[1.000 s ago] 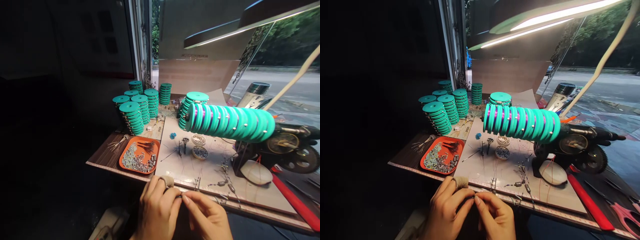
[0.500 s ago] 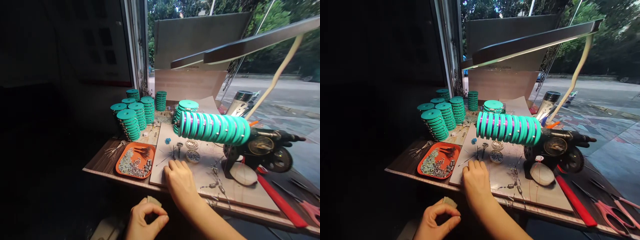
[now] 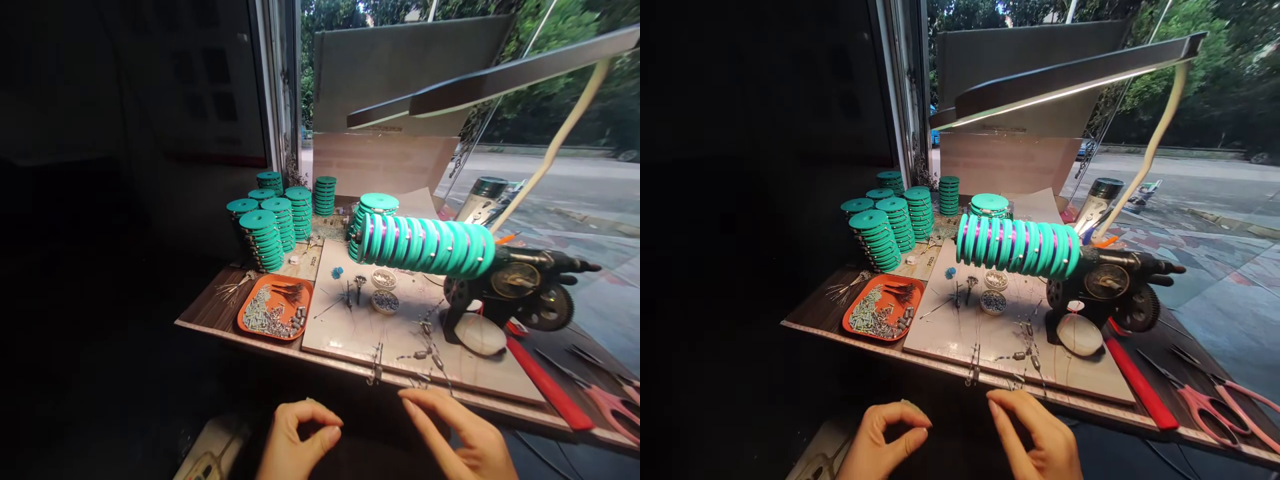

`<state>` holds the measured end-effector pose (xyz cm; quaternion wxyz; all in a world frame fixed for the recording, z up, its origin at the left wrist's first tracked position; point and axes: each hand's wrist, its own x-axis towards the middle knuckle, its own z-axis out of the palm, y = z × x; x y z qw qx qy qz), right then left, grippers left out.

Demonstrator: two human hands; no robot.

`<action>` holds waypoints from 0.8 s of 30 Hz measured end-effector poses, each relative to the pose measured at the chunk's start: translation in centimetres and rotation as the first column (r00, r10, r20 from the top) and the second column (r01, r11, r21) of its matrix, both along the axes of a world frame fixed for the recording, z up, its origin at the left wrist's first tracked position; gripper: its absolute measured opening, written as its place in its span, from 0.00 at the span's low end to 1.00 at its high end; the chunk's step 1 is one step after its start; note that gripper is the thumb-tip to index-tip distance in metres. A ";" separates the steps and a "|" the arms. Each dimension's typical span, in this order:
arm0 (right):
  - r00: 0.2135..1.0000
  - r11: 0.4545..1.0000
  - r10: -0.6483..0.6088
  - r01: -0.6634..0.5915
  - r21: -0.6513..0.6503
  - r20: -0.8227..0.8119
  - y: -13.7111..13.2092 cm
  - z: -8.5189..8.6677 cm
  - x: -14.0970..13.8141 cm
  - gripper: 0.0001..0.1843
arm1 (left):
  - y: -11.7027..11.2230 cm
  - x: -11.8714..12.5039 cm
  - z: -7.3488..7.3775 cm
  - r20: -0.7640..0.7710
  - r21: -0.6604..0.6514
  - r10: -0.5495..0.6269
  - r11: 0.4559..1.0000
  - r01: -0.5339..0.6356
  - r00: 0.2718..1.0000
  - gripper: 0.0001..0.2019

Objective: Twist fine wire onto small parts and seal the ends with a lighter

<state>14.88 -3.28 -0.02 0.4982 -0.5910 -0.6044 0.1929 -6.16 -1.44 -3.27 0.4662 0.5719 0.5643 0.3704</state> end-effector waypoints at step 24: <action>0.996 0.995 0.015 -0.005 -0.101 0.093 3.4 2.3 -0.7 0.13 | 0.5 0.7 0.9 0.081 0.050 -0.148 0.988 0.145 0.986 0.05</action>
